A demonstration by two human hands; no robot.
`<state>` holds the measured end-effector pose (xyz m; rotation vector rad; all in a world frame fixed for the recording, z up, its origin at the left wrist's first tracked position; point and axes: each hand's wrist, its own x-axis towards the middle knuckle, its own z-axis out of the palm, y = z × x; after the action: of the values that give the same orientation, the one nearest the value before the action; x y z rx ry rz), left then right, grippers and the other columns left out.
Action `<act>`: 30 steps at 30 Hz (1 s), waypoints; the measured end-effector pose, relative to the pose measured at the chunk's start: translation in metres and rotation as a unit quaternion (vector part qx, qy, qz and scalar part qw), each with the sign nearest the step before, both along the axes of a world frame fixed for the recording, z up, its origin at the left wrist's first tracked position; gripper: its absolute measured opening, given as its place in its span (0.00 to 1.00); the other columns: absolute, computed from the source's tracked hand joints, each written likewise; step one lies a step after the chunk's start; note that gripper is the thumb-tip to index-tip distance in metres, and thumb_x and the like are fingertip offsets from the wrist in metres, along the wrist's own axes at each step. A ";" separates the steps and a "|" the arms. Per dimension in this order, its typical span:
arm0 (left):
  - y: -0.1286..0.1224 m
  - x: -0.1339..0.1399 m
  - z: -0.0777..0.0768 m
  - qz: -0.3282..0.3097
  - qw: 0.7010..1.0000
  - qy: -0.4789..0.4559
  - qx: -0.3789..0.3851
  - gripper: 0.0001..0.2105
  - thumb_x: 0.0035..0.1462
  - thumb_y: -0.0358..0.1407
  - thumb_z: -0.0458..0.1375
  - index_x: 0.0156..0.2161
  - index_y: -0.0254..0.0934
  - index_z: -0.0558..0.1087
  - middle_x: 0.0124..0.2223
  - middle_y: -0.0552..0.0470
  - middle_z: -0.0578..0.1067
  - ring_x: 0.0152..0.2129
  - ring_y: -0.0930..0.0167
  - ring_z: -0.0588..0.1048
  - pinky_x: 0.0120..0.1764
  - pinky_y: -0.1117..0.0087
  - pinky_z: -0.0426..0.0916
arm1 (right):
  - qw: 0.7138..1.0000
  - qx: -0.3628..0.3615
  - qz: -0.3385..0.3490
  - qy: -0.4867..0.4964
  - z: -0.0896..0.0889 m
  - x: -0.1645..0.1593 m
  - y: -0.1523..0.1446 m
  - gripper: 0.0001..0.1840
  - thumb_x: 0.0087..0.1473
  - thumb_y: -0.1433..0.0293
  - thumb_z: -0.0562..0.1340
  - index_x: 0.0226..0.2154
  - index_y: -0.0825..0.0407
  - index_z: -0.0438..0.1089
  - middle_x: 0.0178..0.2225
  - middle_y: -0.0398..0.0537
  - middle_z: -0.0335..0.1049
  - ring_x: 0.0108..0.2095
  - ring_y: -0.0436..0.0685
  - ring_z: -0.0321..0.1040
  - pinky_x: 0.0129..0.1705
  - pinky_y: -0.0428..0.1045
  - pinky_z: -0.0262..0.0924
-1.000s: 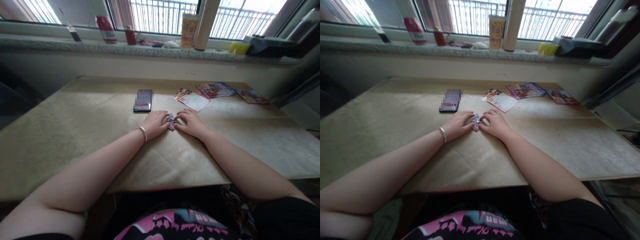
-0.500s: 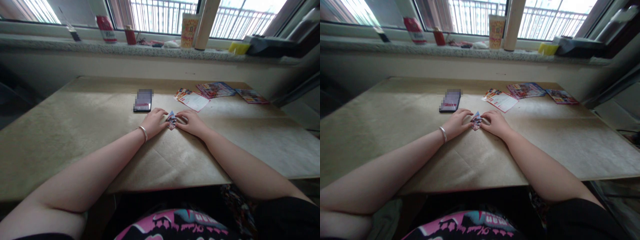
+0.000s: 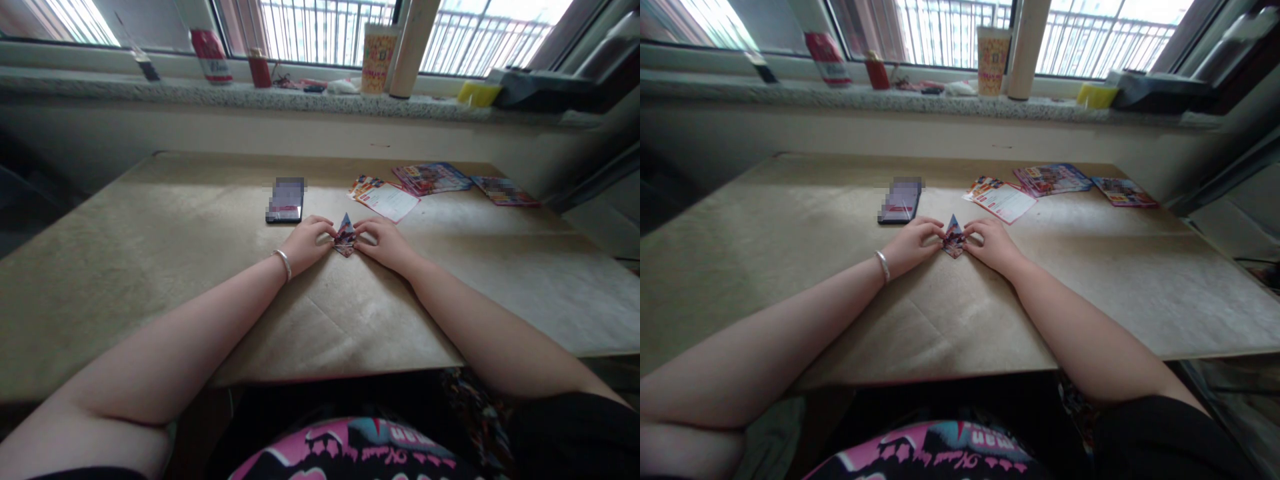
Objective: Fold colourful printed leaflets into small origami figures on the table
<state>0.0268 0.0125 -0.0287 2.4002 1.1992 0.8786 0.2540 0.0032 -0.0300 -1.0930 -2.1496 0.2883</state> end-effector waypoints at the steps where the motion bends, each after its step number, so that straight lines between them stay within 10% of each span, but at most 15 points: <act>1: 0.000 0.000 -0.001 -0.004 1.000 0.000 0.009 0.05 0.55 0.31 0.60 0.38 0.37 0.77 0.47 0.46 0.73 0.47 0.67 0.73 0.56 0.60 0.67 | 1.000 0.002 0.007 0.000 0.001 0.000 0.000 0.07 0.48 0.71 0.68 0.34 0.51 0.75 0.43 0.53 0.77 0.46 0.60 0.71 0.52 0.58 0.61; 30: -0.001 -0.003 0.008 -0.104 0.969 0.142 0.173 0.11 0.61 0.31 0.54 0.39 0.41 0.79 0.41 0.51 0.80 0.44 0.66 0.74 0.51 0.63 0.69 | 0.985 0.060 0.053 -0.156 0.014 0.005 -0.007 0.11 0.55 0.73 0.61 0.36 0.47 0.78 0.38 0.46 0.79 0.41 0.58 0.70 0.49 0.54 0.61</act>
<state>0.0234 0.0119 -0.0204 2.9512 0.9169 0.7470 0.2585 -0.0033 -0.0163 -1.0102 -2.4715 0.0339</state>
